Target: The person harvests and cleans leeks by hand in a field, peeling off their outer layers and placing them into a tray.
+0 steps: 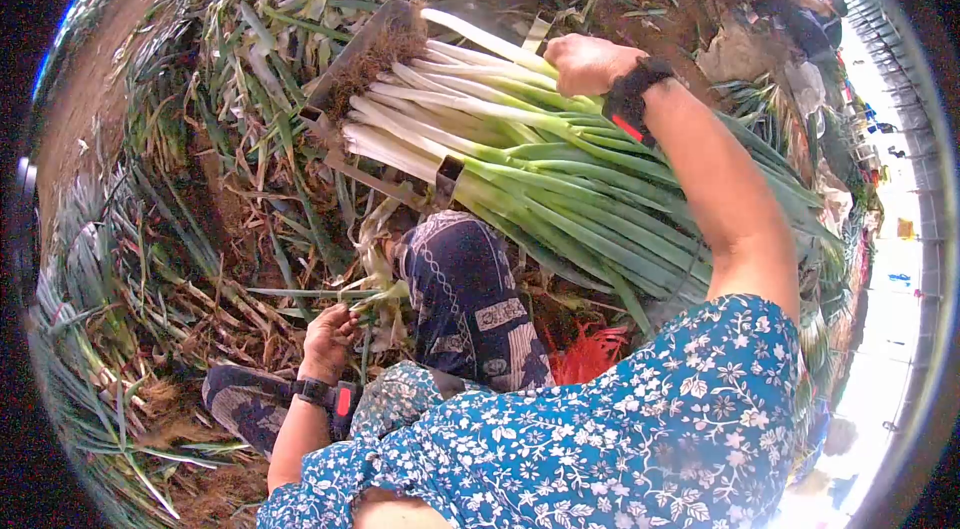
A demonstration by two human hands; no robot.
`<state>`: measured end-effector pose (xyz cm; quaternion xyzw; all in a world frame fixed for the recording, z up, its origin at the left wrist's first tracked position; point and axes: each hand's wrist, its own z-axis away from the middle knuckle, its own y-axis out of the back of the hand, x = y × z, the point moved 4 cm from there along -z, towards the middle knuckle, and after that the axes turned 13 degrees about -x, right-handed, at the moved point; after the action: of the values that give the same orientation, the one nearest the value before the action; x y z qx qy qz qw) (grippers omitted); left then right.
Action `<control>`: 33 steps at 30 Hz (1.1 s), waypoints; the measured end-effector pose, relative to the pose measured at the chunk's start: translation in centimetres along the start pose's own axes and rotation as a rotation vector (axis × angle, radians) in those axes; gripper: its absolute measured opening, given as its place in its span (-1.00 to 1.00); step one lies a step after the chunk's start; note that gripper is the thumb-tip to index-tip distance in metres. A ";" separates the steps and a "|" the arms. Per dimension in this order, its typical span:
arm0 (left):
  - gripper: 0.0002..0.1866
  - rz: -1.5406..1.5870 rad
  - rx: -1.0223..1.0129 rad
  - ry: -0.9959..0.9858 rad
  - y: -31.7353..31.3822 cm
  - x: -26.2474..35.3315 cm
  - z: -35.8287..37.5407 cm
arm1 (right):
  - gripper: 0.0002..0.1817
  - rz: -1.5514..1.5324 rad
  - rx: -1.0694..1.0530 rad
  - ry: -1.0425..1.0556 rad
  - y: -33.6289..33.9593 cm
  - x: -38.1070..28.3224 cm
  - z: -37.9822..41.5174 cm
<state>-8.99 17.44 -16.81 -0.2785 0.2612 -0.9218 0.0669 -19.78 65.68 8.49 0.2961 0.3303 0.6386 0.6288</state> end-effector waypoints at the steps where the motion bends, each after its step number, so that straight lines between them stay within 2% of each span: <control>1: -0.83 -0.007 -0.006 0.021 -0.2 -0.2 -0.1 | -0.60 0.032 0.010 -0.005 -0.2 -0.1 -0.1; 3: -0.83 0.020 0.009 0.046 -0.2 -0.7 -0.7 | -0.66 0.096 0.022 0.012 -0.1 -0.6 -0.1; 6: -0.83 0.109 -0.110 0.081 0.9 -1.7 -2.4 | -0.68 0.111 -0.001 -0.038 -0.2 0.2 -1.3; 10: -0.82 0.112 -0.066 0.079 0.5 -1.4 -2.7 | -0.63 0.243 0.175 -0.138 -1.2 2.6 -4.1; 11: -0.83 0.101 -0.087 0.077 0.6 -1.4 -2.5 | -0.69 0.287 0.244 -0.184 -1.7 2.8 -4.1; 14: -0.84 0.009 -0.024 0.081 1.0 -1.0 -2.5 | -0.66 0.049 0.329 -0.289 -6.4 7.1 -6.1; 15: -0.85 0.032 -0.012 0.085 1.1 -1.1 -2.6 | -0.54 -0.031 0.199 -0.351 -6.4 7.8 -6.5; 18: -0.85 0.054 -0.005 0.085 0.2 -0.9 -2.2 | -0.65 0.068 0.188 -0.128 -8.0 10.9 -7.7; 19: -0.85 0.048 -0.009 0.088 0.0 -1.0 -2.3 | -0.64 -0.055 0.163 -0.245 -6.3 8.3 -6.1; 22: -0.85 0.061 -0.047 0.088 -0.1 -1.0 -3.0 | -0.63 -0.066 0.178 -0.337 -6.2 5.8 -4.6; 24: -0.86 0.098 -0.109 0.092 0.2 -1.5 -3.6 | -0.60 -0.030 0.081 -0.315 -6.3 3.8 -3.5; 26: -0.86 0.063 -0.024 0.096 -0.4 -1.1 -3.3 | -0.62 -0.045 0.091 -0.276 -6.0 2.3 -2.6; 33: -0.81 -0.049 0.002 0.115 -1.9 -0.9 -3.4 | -0.62 -0.015 0.238 -0.330 -7.1 5.9 -7.5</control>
<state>-10.08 20.87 -18.68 -0.2314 0.2567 -0.9379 0.0295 -21.63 71.18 -1.92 0.4666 0.2983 0.5331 0.6396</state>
